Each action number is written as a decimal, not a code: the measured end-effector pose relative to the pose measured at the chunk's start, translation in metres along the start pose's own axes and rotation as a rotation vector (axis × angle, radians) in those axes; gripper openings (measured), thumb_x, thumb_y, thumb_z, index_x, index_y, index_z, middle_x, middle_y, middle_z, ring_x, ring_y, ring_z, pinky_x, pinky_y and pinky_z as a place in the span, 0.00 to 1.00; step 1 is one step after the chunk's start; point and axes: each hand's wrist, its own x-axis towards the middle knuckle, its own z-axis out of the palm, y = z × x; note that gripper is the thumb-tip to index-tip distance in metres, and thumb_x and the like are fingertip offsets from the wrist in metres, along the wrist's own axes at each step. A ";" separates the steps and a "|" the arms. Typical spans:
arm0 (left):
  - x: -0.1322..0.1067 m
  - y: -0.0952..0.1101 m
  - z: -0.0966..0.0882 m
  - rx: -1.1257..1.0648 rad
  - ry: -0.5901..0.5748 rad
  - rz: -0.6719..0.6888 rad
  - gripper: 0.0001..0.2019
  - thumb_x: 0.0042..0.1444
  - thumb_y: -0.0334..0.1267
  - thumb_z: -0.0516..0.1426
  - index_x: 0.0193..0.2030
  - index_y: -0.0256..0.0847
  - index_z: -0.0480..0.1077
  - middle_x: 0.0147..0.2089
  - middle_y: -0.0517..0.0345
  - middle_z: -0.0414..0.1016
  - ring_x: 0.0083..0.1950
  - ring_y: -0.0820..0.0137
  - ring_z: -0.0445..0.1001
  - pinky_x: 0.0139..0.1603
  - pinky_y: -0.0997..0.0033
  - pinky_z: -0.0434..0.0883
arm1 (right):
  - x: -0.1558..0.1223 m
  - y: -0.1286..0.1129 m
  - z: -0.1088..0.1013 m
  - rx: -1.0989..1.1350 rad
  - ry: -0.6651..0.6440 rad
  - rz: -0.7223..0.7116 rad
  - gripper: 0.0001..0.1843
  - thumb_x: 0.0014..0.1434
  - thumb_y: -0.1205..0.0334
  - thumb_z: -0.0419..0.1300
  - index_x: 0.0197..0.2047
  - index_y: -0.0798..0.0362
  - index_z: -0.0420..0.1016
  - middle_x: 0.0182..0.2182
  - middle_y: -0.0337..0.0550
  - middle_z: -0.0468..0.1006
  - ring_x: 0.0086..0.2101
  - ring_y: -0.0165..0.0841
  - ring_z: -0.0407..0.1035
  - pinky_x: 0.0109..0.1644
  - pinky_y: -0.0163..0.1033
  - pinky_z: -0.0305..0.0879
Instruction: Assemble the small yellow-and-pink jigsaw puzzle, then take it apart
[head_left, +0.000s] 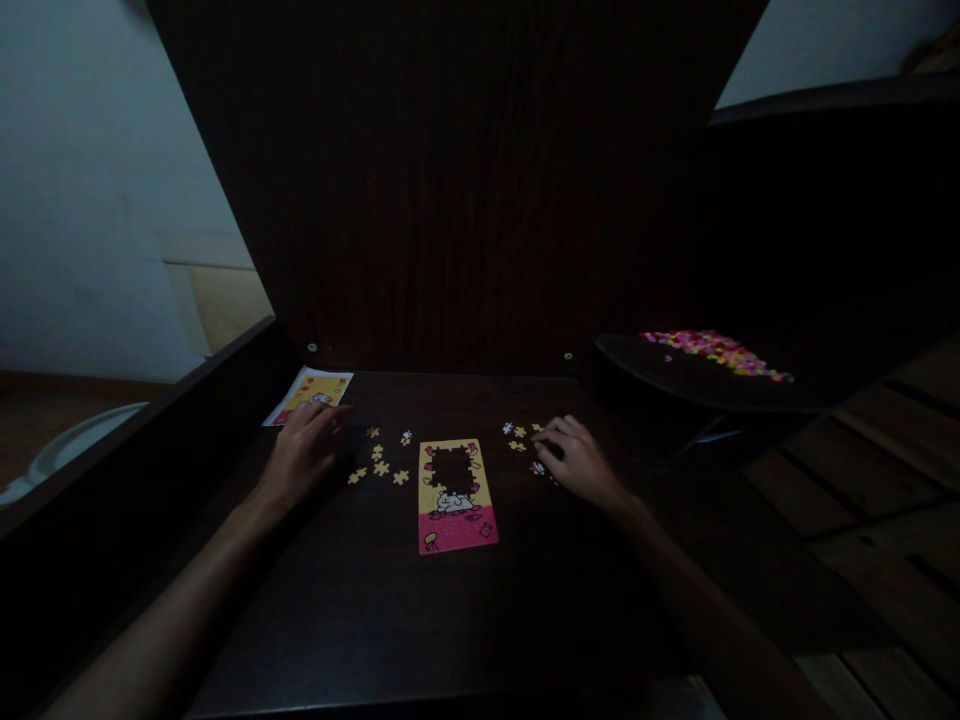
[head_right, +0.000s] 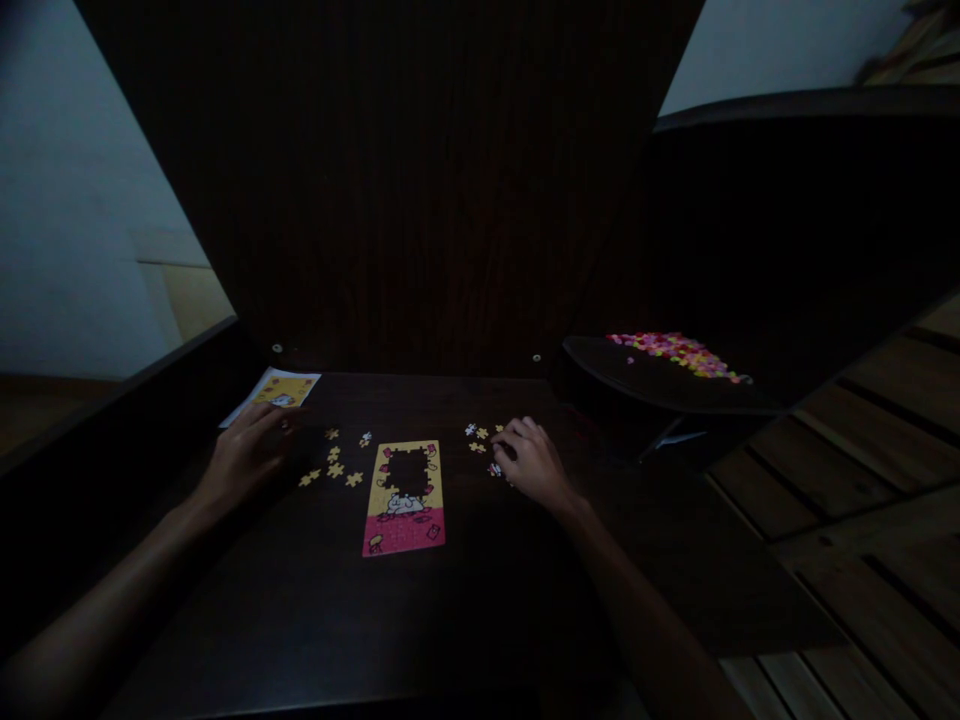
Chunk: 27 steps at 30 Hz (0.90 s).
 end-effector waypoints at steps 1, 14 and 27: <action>0.000 -0.002 -0.001 0.004 0.009 -0.013 0.14 0.60 0.39 0.51 0.47 0.41 0.74 0.45 0.48 0.76 0.48 0.56 0.74 0.49 0.55 0.73 | 0.000 0.000 0.000 -0.007 0.010 0.008 0.09 0.62 0.65 0.57 0.37 0.52 0.80 0.36 0.46 0.78 0.39 0.40 0.69 0.48 0.46 0.64; 0.002 -0.003 -0.007 -0.008 -0.025 -0.236 0.22 0.60 0.54 0.50 0.42 0.40 0.77 0.41 0.47 0.78 0.42 0.55 0.77 0.45 0.58 0.75 | 0.001 0.004 -0.006 -0.118 0.085 0.152 0.09 0.61 0.65 0.57 0.34 0.53 0.79 0.33 0.46 0.78 0.39 0.40 0.68 0.43 0.43 0.63; -0.001 0.007 0.006 -0.062 -0.128 0.062 0.15 0.64 0.42 0.49 0.44 0.39 0.75 0.43 0.47 0.75 0.46 0.58 0.73 0.49 0.55 0.73 | 0.001 0.013 -0.011 -0.084 0.085 0.161 0.09 0.60 0.65 0.56 0.32 0.51 0.78 0.32 0.45 0.78 0.37 0.40 0.68 0.42 0.44 0.64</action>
